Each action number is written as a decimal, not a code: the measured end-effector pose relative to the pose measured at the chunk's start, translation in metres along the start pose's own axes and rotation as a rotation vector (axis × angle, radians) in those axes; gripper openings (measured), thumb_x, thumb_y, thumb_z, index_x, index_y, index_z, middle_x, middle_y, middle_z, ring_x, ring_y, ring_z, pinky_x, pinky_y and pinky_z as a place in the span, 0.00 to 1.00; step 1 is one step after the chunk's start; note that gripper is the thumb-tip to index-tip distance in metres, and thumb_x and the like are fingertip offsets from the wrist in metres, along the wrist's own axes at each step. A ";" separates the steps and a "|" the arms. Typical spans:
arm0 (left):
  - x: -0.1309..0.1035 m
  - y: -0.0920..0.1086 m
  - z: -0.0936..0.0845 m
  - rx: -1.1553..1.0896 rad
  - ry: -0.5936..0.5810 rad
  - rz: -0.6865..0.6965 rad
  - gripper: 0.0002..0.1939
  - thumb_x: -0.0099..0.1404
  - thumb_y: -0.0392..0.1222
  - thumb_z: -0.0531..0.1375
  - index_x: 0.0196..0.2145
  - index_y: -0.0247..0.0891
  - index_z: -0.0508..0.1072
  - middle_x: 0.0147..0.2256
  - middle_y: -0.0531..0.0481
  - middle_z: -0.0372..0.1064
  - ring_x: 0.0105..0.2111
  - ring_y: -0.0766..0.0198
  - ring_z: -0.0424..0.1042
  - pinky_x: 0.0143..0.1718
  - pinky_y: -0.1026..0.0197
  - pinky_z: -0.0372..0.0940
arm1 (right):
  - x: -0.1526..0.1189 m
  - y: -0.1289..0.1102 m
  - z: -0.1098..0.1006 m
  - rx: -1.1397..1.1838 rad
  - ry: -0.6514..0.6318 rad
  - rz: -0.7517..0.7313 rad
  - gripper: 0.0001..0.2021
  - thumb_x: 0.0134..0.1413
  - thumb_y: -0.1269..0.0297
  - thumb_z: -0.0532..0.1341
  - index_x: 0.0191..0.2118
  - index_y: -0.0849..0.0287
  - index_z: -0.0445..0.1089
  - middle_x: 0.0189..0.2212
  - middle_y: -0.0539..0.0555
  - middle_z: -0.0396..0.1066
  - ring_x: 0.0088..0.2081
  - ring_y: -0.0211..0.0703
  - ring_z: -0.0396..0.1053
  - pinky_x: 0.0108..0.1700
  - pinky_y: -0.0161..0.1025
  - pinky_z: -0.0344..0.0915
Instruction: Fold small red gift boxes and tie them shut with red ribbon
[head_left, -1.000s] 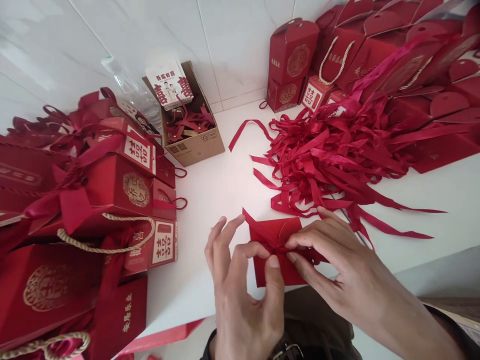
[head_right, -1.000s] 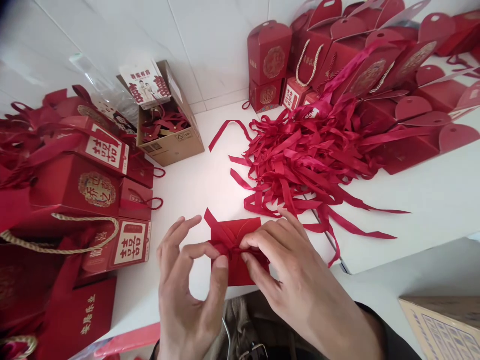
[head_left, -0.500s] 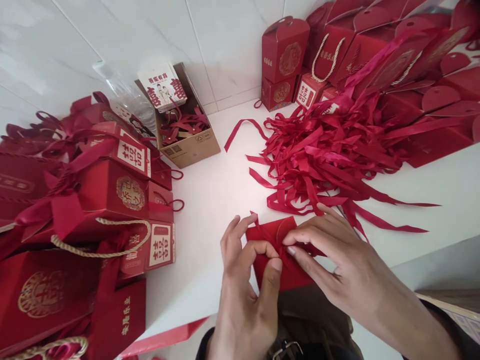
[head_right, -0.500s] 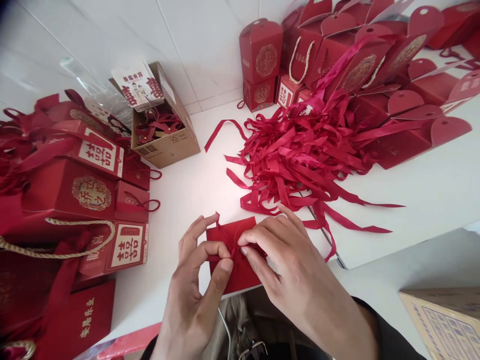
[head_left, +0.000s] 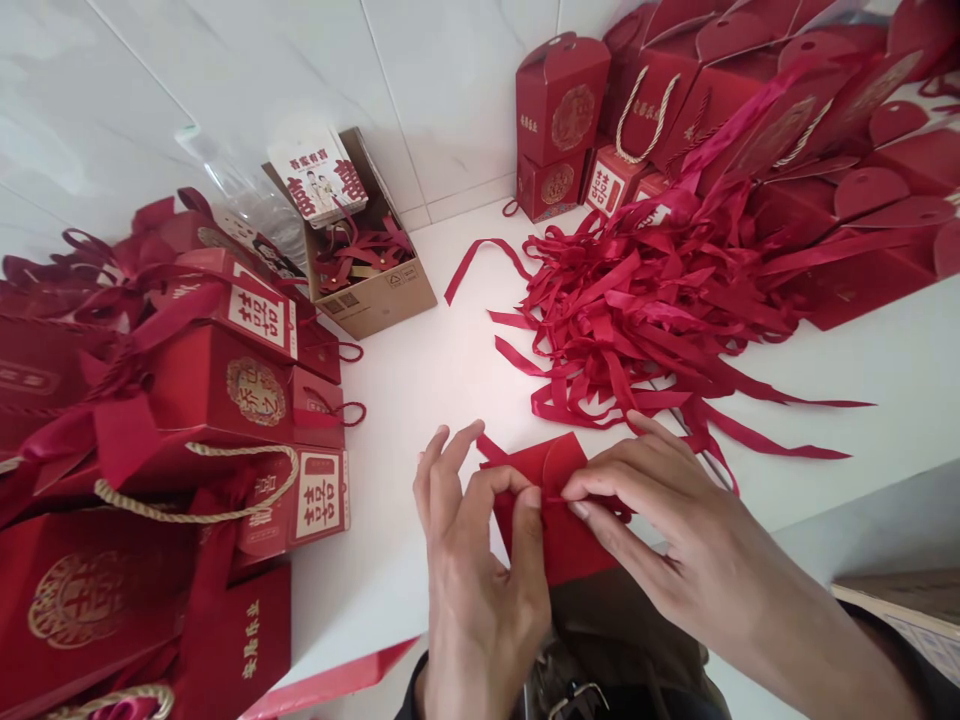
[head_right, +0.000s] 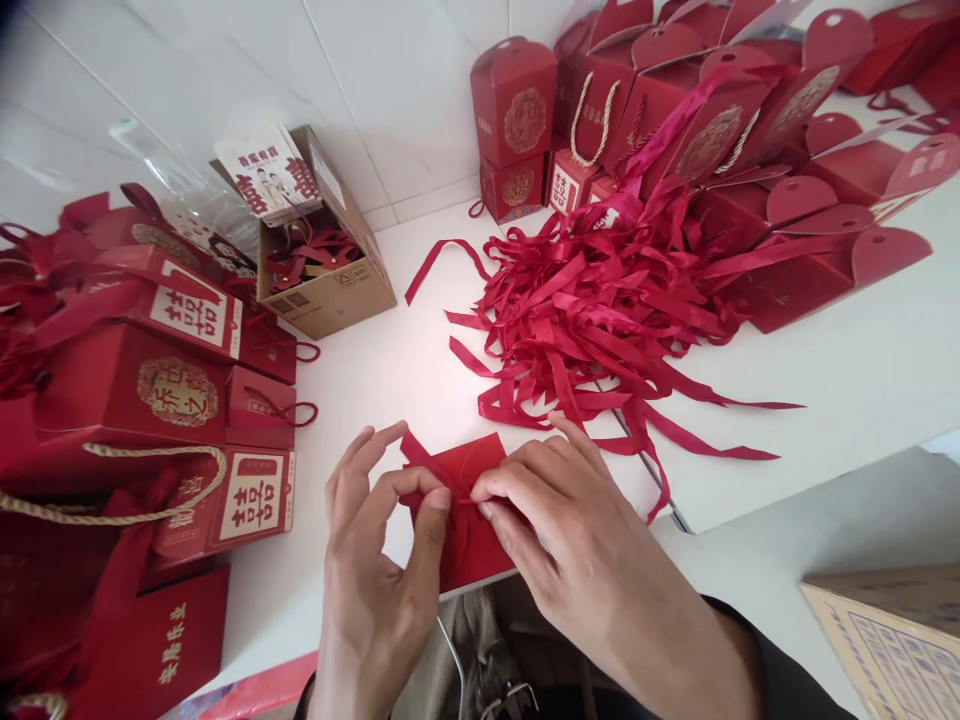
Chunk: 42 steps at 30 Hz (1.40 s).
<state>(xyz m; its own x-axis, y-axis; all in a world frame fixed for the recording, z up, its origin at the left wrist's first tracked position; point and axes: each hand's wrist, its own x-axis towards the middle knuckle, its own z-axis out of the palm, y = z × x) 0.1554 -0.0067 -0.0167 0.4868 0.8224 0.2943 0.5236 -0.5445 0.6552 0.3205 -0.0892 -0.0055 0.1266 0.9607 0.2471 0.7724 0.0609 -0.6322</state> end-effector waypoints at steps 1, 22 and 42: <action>0.001 -0.003 -0.001 -0.016 0.018 -0.026 0.06 0.74 0.34 0.57 0.41 0.45 0.71 0.62 0.44 0.66 0.70 0.49 0.56 0.65 0.36 0.57 | 0.000 0.000 0.000 0.001 0.004 -0.003 0.10 0.70 0.77 0.57 0.45 0.51 0.66 0.37 0.47 0.71 0.39 0.43 0.73 0.67 0.59 0.56; -0.003 -0.018 -0.020 -0.219 0.041 -0.325 0.07 0.75 0.49 0.60 0.39 0.46 0.72 0.46 0.52 0.78 0.49 0.57 0.75 0.44 0.57 0.66 | -0.009 0.011 -0.006 0.001 0.031 0.031 0.05 0.74 0.69 0.57 0.43 0.51 0.64 0.36 0.47 0.70 0.38 0.42 0.70 0.65 0.50 0.57; -0.005 -0.027 -0.016 -0.104 0.130 0.141 0.28 0.64 0.30 0.67 0.58 0.40 0.64 0.61 0.37 0.61 0.65 0.50 0.62 0.63 0.47 0.62 | -0.013 0.008 -0.013 0.008 -0.019 0.036 0.06 0.73 0.71 0.58 0.45 0.51 0.65 0.40 0.50 0.70 0.43 0.45 0.70 0.52 0.47 0.68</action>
<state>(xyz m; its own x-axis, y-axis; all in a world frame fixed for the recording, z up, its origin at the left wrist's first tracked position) 0.1279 0.0060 -0.0246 0.4525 0.7575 0.4706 0.3783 -0.6409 0.6679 0.3331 -0.1048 -0.0049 0.1423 0.9672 0.2102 0.7622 0.0284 -0.6467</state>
